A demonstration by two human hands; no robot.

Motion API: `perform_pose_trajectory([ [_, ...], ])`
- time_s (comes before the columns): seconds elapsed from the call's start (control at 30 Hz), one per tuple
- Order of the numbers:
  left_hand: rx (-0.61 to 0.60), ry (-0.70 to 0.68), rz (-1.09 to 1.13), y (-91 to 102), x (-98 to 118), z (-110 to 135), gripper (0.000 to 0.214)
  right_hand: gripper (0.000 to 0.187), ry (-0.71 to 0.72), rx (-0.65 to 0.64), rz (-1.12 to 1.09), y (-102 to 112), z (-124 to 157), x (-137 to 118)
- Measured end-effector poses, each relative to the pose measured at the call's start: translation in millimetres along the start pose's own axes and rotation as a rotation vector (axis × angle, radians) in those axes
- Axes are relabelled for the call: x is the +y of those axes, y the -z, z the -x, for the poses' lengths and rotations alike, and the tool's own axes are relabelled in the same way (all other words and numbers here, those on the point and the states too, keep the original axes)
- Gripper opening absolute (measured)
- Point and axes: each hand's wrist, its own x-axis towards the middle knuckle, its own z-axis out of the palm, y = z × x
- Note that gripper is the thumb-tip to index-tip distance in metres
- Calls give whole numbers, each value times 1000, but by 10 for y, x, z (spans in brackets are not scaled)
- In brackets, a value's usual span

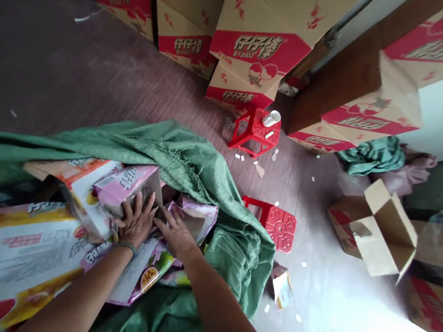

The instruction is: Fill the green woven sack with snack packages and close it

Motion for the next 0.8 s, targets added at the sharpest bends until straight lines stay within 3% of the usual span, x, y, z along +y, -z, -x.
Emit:
perform_pose_trajectory([
  [0.13,-25,55,115,-155,-54,41,51,54,44,116,-3,-298,-38,95],
  [0.27,17,91,157,-248,-106,57,52,56,72,194,9,-493,-88,118],
  [0.43,71,46,34,-173,-129,51,55,58,57,208,-4,-408,-129,38],
  [0.6,179,-24,-73,401,158,123,54,47,137,198,-47,109,-9,-92],
  [0.7,178,-52,-103,874,436,212,55,62,47,164,-160,566,226,-164],
  [0.8,78,-21,-140,1333,596,281,59,76,-28,298,-215,1057,667,-305],
])
